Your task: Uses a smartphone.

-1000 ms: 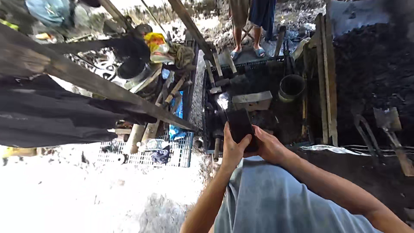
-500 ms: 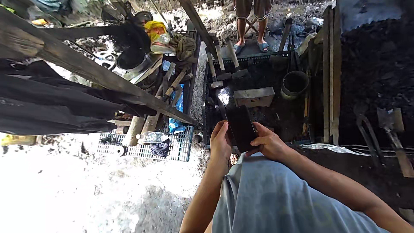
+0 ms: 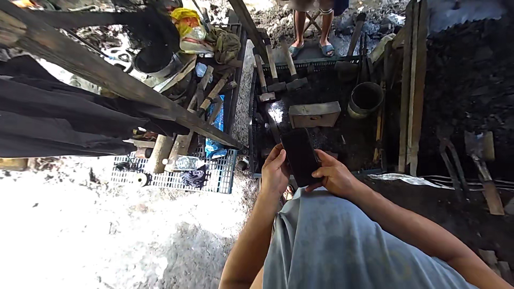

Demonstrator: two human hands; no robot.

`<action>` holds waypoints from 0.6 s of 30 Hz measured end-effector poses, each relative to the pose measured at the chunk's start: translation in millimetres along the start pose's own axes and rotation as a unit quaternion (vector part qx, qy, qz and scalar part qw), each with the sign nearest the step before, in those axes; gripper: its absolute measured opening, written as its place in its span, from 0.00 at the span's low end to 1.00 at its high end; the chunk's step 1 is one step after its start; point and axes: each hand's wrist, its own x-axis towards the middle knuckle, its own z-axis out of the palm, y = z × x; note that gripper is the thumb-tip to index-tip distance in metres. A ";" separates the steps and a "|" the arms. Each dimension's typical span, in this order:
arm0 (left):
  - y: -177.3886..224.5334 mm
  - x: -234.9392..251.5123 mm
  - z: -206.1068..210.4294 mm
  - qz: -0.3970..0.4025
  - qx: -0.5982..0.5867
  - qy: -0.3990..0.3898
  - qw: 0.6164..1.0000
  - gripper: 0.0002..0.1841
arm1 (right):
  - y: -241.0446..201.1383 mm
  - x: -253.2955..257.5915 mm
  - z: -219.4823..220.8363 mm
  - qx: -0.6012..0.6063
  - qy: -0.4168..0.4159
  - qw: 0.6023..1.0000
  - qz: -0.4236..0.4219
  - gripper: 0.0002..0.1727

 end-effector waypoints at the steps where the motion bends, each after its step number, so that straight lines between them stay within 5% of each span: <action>1: -0.7 -0.3 -1.0 0.000 0.001 -0.002 1.000 0.15 | 1.3 0.0 -0.4 0.002 0.002 1.000 0.000 0.39; 18: -1.6 -11.8 -6.8 0.014 0.022 -0.021 0.999 0.15 | 9.2 -3.3 1.1 -0.015 0.006 1.000 -0.010 0.35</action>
